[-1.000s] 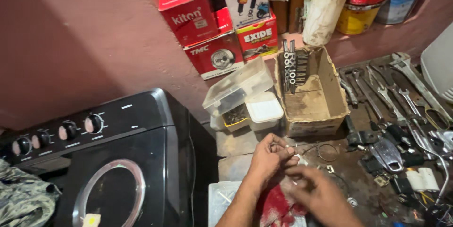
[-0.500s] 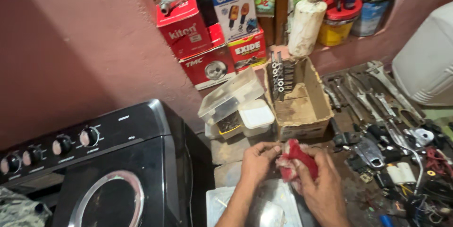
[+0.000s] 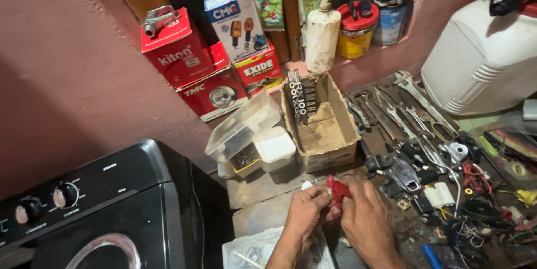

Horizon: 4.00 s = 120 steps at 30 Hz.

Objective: The person manipulates wires and small electronic components on a mechanical assembly by hand, periodically wiping parts with a red cloth and installing fasteners into a cardboard container slot.

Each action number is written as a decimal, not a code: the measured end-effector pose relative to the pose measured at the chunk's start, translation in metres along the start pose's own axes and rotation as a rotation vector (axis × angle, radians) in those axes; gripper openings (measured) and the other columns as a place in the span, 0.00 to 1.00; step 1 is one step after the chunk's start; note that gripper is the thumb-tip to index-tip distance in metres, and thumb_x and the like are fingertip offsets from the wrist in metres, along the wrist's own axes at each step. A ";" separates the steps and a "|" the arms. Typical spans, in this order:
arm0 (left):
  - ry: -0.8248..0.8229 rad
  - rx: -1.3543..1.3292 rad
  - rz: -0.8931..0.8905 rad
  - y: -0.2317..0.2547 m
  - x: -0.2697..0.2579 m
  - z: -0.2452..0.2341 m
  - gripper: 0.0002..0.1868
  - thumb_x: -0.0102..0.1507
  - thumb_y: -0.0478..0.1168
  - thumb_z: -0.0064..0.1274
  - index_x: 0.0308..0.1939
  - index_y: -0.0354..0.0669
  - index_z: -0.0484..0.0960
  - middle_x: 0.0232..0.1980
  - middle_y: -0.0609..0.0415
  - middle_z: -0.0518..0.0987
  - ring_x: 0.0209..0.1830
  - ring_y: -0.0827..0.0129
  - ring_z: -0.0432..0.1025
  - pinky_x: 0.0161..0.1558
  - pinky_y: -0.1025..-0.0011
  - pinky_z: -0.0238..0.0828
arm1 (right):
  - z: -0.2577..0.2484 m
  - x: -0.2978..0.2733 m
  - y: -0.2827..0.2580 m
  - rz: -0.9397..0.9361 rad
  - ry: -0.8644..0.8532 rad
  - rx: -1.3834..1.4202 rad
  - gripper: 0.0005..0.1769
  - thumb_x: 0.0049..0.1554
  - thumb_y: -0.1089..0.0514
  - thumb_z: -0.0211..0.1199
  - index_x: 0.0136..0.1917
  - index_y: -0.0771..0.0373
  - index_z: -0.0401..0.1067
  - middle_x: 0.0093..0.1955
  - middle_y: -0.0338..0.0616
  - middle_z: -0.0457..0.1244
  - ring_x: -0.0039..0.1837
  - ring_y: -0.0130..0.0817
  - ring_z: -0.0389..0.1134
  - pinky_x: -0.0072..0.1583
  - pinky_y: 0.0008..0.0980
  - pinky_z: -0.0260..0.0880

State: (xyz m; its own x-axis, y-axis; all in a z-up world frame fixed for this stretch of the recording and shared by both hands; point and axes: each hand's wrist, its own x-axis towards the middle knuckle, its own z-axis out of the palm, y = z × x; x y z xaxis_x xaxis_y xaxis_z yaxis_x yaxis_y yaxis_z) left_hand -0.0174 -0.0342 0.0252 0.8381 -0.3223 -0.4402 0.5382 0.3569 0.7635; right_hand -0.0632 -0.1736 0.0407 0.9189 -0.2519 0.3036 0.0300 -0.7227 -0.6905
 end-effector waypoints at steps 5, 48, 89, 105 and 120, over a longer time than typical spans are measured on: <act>0.093 0.108 -0.049 0.004 0.006 0.005 0.10 0.67 0.37 0.57 0.47 0.33 0.83 0.36 0.53 0.83 0.29 0.77 0.76 0.34 0.79 0.75 | 0.016 0.015 0.018 0.502 -0.088 0.400 0.18 0.56 0.60 0.59 0.61 0.55 0.73 0.51 0.54 0.71 0.53 0.56 0.72 0.55 0.48 0.72; 0.279 0.823 0.231 -0.176 0.112 0.114 0.03 0.57 0.32 0.58 0.29 0.36 0.83 0.27 0.46 0.81 0.28 0.60 0.79 0.35 0.63 0.75 | -0.051 0.107 0.209 0.511 -0.418 0.299 0.20 0.55 0.55 0.65 0.61 0.58 0.76 0.45 0.48 0.73 0.42 0.38 0.75 0.47 0.39 0.72; -0.125 1.584 0.160 -0.059 0.070 -0.006 0.12 0.59 0.40 0.59 0.39 0.35 0.83 0.42 0.33 0.82 0.46 0.41 0.77 0.49 0.52 0.74 | -0.030 0.069 0.159 0.932 -0.269 1.081 0.20 0.60 0.61 0.52 0.64 0.67 0.72 0.55 0.51 0.70 0.53 0.40 0.71 0.57 0.40 0.71; 0.126 0.038 0.066 -0.019 0.052 0.007 0.15 0.70 0.43 0.49 0.48 0.32 0.82 0.39 0.47 0.84 0.34 0.65 0.80 0.39 0.67 0.84 | -0.025 0.072 0.085 0.680 -0.376 1.013 0.21 0.63 0.54 0.54 0.66 0.61 0.74 0.53 0.52 0.70 0.51 0.44 0.70 0.54 0.43 0.69; 0.165 -0.065 0.192 -0.026 0.019 0.037 0.13 0.70 0.40 0.47 0.43 0.32 0.82 0.35 0.51 0.83 0.31 0.68 0.79 0.37 0.68 0.83 | -0.015 0.066 0.022 0.632 -0.382 0.040 0.16 0.65 0.49 0.56 0.63 0.54 0.72 0.53 0.51 0.73 0.53 0.46 0.75 0.58 0.42 0.73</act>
State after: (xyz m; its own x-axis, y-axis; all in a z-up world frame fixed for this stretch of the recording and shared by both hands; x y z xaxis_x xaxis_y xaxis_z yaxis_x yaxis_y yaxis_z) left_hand -0.0190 -0.0815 0.0145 0.9257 -0.0978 -0.3655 0.3682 0.4553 0.8107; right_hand -0.0078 -0.2161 0.0559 0.8382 -0.3655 -0.4047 -0.5428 -0.4884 -0.6832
